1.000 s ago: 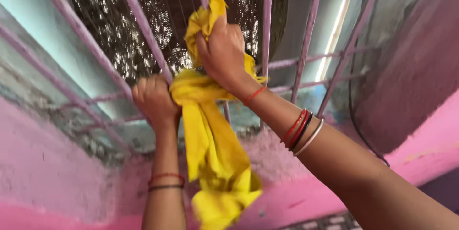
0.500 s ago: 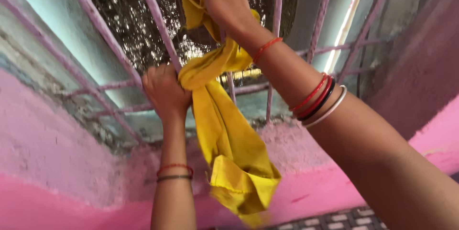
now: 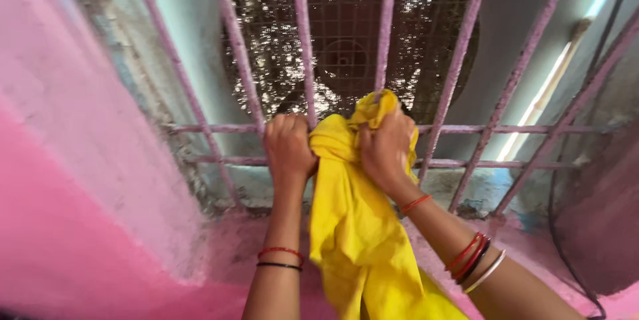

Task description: The person wipes the pink metal window grille with a yellow cloth. They systematically clean the vertical and horizontal bars, moving from the lower sections to the upper sections of the grille.

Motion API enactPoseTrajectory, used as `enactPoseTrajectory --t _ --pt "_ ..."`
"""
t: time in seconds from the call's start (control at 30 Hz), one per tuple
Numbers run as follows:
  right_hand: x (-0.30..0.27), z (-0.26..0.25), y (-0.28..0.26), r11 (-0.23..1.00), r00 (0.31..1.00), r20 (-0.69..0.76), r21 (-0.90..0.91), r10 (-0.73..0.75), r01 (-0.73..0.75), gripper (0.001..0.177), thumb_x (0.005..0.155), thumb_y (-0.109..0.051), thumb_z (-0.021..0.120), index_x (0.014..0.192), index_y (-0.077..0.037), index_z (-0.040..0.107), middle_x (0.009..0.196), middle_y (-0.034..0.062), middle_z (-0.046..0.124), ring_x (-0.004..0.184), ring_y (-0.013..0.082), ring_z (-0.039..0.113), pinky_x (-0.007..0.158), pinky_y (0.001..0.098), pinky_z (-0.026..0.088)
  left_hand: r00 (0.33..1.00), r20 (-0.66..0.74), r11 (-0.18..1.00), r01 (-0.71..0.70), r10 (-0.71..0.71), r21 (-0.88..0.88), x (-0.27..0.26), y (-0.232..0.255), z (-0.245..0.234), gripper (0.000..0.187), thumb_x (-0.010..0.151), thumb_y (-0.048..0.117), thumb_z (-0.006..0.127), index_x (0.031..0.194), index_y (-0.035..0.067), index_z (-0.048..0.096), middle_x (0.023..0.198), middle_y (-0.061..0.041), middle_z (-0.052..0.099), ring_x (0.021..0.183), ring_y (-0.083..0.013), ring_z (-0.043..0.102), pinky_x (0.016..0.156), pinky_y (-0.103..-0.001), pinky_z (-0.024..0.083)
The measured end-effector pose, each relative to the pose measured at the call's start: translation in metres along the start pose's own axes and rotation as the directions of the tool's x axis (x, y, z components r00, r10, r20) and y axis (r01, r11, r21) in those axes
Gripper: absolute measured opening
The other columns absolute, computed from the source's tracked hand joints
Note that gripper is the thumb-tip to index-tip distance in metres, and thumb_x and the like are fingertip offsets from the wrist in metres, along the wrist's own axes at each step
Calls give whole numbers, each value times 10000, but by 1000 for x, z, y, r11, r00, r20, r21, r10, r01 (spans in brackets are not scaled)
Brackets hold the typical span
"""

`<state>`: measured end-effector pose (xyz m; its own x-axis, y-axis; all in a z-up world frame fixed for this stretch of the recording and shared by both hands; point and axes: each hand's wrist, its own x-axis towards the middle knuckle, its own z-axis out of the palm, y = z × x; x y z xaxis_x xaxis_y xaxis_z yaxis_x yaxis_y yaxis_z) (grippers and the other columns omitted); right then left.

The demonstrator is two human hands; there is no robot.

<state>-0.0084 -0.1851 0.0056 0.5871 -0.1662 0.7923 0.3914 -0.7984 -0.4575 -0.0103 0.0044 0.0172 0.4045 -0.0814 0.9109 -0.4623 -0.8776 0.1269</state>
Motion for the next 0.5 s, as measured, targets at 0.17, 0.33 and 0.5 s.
enactPoseTrajectory --t 0.17,0.33,0.5 --pt "-15 -25 -37 918 933 -340 323 -115 231 259 985 -87 579 1241 -55 606 1334 204 504 1282 389 448 1130 506 350 999 -19 998 -28 29 51 -15 4 -19 212 911 163 616 1071 36 673 1185 -145 637 1177 -344 556 1077 -492 399" --pt "3 2 -86 932 955 -243 274 -171 237 333 966 -141 663 1262 -13 583 1421 212 408 1336 415 374 1126 592 255 964 -263 944 127 -45 303 -33 -35 -18 402 998 128 585 1399 122 600 1442 -169 556 1361 -356 473 1176 -517 335" --pt "47 41 -129 920 978 -204 389 42 42 652 894 -145 676 1407 111 365 1295 282 451 1221 425 451 1019 577 329 940 -338 989 85 -39 122 -19 -80 -28 460 971 233 600 1334 -46 560 1333 -267 600 1260 -422 553 1086 -513 384"
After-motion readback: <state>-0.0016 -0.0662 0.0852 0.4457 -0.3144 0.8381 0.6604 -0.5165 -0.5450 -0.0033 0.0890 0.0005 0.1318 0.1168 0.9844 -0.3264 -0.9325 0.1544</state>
